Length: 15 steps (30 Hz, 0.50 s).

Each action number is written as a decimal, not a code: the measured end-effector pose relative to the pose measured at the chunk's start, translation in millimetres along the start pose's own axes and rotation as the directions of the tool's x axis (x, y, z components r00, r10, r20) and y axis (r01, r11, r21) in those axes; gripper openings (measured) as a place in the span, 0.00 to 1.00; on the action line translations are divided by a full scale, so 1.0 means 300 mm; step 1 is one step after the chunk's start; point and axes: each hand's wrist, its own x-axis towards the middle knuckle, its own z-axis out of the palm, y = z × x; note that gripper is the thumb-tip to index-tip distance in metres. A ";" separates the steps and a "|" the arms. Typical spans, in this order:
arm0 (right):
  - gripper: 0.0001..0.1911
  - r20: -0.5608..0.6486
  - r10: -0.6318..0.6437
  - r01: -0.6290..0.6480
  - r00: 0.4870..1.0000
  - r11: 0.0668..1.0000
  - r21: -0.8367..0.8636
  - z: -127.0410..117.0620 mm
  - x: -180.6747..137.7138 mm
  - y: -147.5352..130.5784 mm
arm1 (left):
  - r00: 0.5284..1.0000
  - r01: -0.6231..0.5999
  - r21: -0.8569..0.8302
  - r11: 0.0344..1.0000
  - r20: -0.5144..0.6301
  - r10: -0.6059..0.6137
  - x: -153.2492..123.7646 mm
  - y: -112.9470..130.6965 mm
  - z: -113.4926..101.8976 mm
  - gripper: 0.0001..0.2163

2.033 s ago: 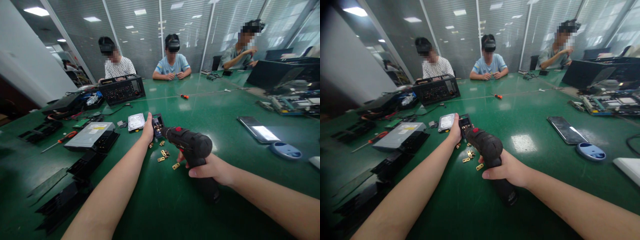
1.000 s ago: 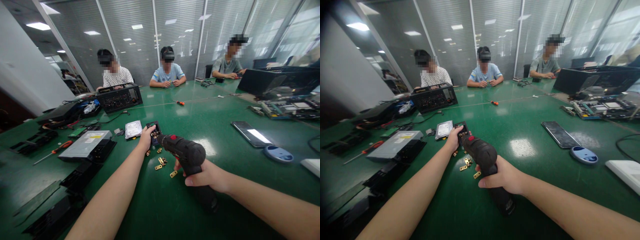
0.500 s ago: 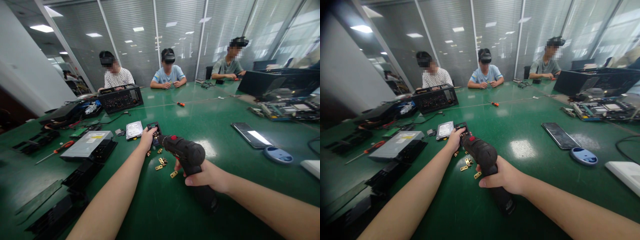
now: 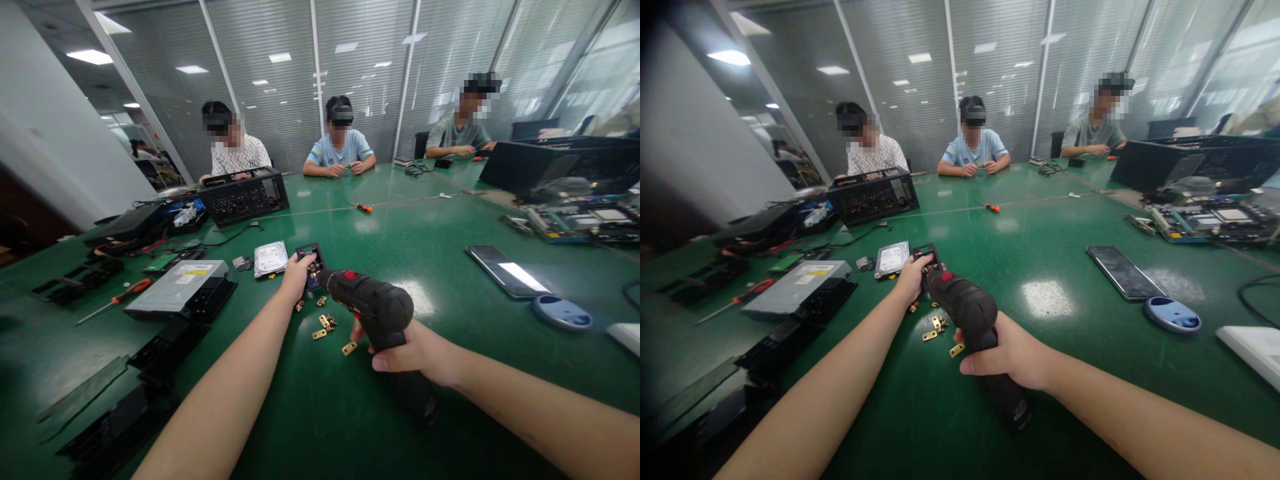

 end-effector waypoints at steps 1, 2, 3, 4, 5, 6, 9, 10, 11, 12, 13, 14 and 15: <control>0.38 -0.005 -0.005 0.005 1.000 1.000 0.003 -0.001 0.000 0.001 | 1.000 -0.002 0.000 1.000 0.009 0.002 0.002 -0.004 -0.004 0.24; 0.39 -0.007 -0.009 0.009 1.000 1.000 0.003 -0.001 0.000 0.002 | 1.000 -0.003 0.000 1.000 0.015 0.003 0.004 -0.007 -0.008 0.25; 0.39 -0.006 -0.011 0.011 1.000 1.000 0.003 -0.002 0.001 0.002 | 1.000 -0.005 0.000 1.000 0.017 0.005 0.006 -0.010 -0.011 0.25; 0.39 -0.004 -0.014 0.014 1.000 1.000 0.000 -0.003 0.001 0.002 | 1.000 -0.006 -0.003 1.000 0.018 0.006 0.007 -0.012 -0.013 0.26; 0.39 0.002 -0.017 0.017 1.000 1.000 -0.005 -0.004 0.001 0.001 | 1.000 -0.007 -0.007 1.000 0.017 0.007 0.007 -0.013 -0.014 0.26; 0.38 0.010 -0.018 0.018 1.000 1.000 -0.013 -0.005 0.001 0.000 | 1.000 -0.007 -0.013 1.000 0.019 0.007 0.005 -0.012 -0.013 0.27; 0.36 0.018 -0.025 0.026 1.000 0.999 -0.029 -0.007 0.000 -0.006 | 0.999 -0.005 -0.019 1.000 0.033 0.006 -0.004 -0.001 -0.004 0.30; 0.35 0.017 -0.027 0.028 0.999 0.999 -0.029 -0.007 -0.001 -0.009 | 0.999 -0.005 -0.018 1.000 0.033 0.006 -0.009 0.004 0.000 0.31; 0.34 0.018 -0.029 0.029 0.999 0.999 -0.028 -0.007 -0.002 -0.011 | 0.999 -0.006 -0.017 1.000 0.031 0.007 -0.013 0.010 0.005 0.33; 0.34 0.020 -0.030 0.031 0.999 0.999 -0.027 -0.006 -0.004 -0.013 | 1.000 -0.007 -0.018 1.000 0.027 0.007 -0.017 0.015 0.010 0.34; 0.34 0.023 -0.032 0.032 0.999 0.999 -0.025 -0.006 -0.005 -0.015 | 1.000 -0.006 -0.024 1.000 0.023 0.007 -0.020 0.021 0.015 0.36; 0.34 0.026 -0.035 0.035 0.999 0.999 -0.024 -0.005 -0.007 -0.017 | 1.000 -0.001 -0.035 0.999 0.020 0.002 -0.023 0.025 0.020 0.38; 0.34 0.026 -0.039 0.040 0.999 0.999 -0.025 -0.005 -0.008 -0.018 | 1.000 0.006 -0.054 0.999 0.020 -0.005 -0.025 0.029 0.024 0.39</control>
